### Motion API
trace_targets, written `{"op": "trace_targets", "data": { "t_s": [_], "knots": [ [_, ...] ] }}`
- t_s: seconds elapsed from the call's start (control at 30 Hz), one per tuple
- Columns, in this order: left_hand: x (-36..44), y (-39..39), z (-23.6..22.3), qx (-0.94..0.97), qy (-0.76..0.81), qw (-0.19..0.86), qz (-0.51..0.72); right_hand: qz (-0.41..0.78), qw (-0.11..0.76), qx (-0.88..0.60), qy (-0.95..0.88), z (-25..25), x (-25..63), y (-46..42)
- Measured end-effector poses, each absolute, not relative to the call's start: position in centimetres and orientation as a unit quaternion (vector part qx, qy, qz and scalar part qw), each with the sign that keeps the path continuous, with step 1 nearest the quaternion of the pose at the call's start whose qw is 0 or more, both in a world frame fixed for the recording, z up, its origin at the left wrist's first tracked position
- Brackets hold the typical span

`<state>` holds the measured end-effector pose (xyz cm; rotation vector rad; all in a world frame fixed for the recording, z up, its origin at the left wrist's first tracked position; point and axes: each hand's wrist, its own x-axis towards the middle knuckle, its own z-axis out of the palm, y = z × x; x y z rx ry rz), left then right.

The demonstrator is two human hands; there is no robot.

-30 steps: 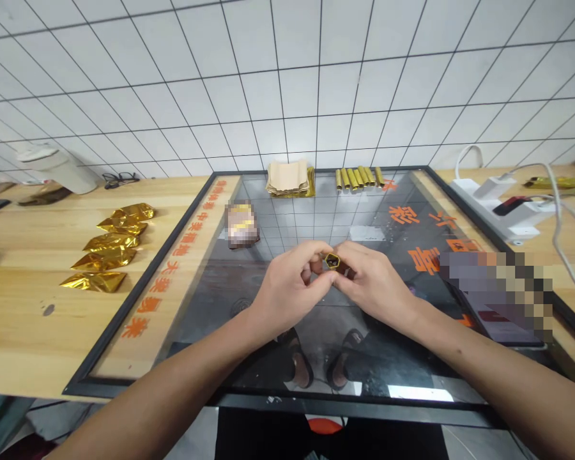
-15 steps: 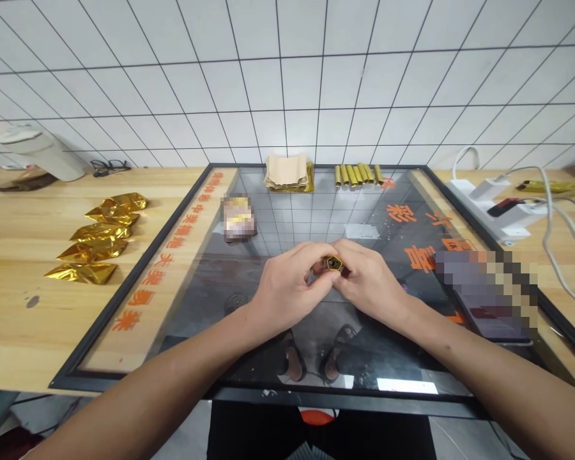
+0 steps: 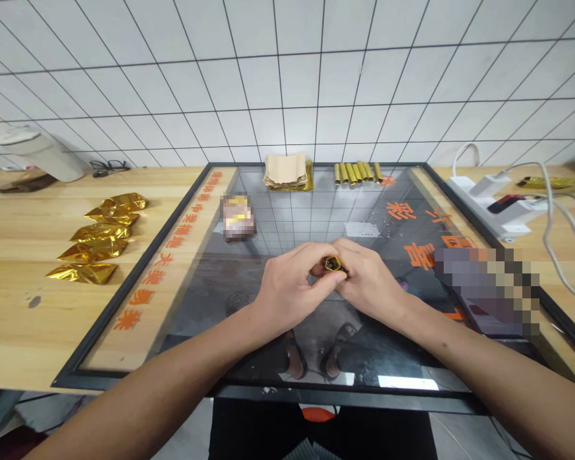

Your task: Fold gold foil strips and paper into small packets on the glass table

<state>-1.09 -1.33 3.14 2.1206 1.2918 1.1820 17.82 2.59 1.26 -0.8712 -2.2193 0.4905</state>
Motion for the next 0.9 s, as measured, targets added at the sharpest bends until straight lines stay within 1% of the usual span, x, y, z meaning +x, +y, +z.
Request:
{"op": "trace_targets", "data": {
  "t_s": [0.43,0.67,0.73,0.8,0.87,0.9],
  "knots": [
    [-1.3,-1.2,2.9,0.763,0.457,0.169,0.425,0.210,0.332,-0.348,-0.851,1.3,17.8,2.5],
    [-1.4,-1.2,3.1,0.782,0.444,0.126,0.420,0.218,0.331,-0.332,-0.856,1.5,17.9,2.5],
    [-1.6,-1.1,3.2,0.786,0.444,0.097,0.418,0.227,0.341,-0.333,-0.850,1.6,17.8,2.5],
    [-2.0,-0.9,3.2,0.790,0.446,0.043,0.418,0.252,0.369,-0.355,-0.821,1.6,17.6,2.6],
    [-2.4,-0.7,3.2,0.799,0.436,-0.036,0.413,0.324,0.414,-0.399,-0.751,1.7,17.4,2.9],
    [-2.6,-0.6,3.2,0.807,0.423,-0.079,0.405,0.385,0.431,-0.418,-0.701,1.7,17.3,3.0]
  ]
}}
